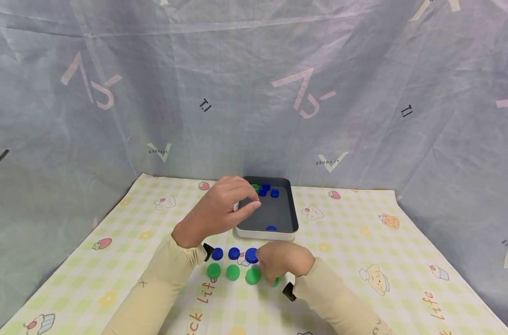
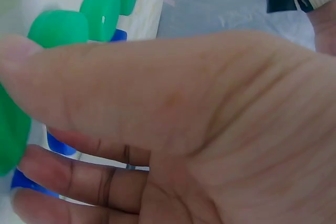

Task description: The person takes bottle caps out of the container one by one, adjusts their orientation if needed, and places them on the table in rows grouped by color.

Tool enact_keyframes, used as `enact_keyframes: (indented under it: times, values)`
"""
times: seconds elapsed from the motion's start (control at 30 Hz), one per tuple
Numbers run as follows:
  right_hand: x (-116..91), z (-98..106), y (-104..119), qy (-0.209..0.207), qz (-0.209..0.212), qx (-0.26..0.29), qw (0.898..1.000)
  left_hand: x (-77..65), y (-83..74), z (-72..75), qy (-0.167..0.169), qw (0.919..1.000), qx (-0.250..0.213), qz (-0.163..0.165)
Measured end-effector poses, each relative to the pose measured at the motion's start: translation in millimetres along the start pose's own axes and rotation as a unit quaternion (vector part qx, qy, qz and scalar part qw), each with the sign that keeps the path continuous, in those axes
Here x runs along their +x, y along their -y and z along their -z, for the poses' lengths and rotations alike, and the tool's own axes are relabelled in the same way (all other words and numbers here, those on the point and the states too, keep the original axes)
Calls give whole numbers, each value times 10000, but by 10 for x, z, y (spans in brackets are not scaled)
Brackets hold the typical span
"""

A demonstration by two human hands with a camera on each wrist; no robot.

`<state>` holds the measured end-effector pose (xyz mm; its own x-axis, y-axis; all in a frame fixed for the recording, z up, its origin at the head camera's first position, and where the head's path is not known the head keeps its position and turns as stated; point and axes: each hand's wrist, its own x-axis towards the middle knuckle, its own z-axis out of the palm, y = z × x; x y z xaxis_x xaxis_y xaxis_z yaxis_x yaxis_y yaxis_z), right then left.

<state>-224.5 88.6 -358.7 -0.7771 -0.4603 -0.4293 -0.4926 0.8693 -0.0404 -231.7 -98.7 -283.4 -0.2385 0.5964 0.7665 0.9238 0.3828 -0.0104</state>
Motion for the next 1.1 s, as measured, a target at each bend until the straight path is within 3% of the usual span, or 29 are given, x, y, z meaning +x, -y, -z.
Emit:
enact_keyframes:
  times: [0.3,0.37,0.43,0.5,0.6,0.67,0.87,1.0,1.1]
  values:
    - [-185,146,-141,-363,549,100,9978,-10,4,-200,232,9993,-272,57]
    - [-283,221,-193,-510,582,244,9967,-16,20,-297,320,9984,-380,286]
    - [-402,306,-253,-717,590,472,9946,-25,55,-424,522,9940,-572,773]
    - [-520,375,-314,-885,590,700,9919,-43,114,-570,802,9826,-758,1496]
    - [-663,438,-380,-1023,573,1053,9875,-82,248,-815,1337,9521,-880,2604]
    - [-714,463,-405,-1036,576,1189,9858,-98,360,-984,1784,9354,-702,2973]
    - [-717,451,-405,-858,622,1458,9836,-74,598,-1432,3185,8981,-118,3030]
    - [-669,427,-401,-782,654,1499,9834,-34,687,-1628,3456,8829,180,3174]
    - [-640,423,-403,-817,687,1391,9845,-10,727,-1711,3527,8788,318,3198]
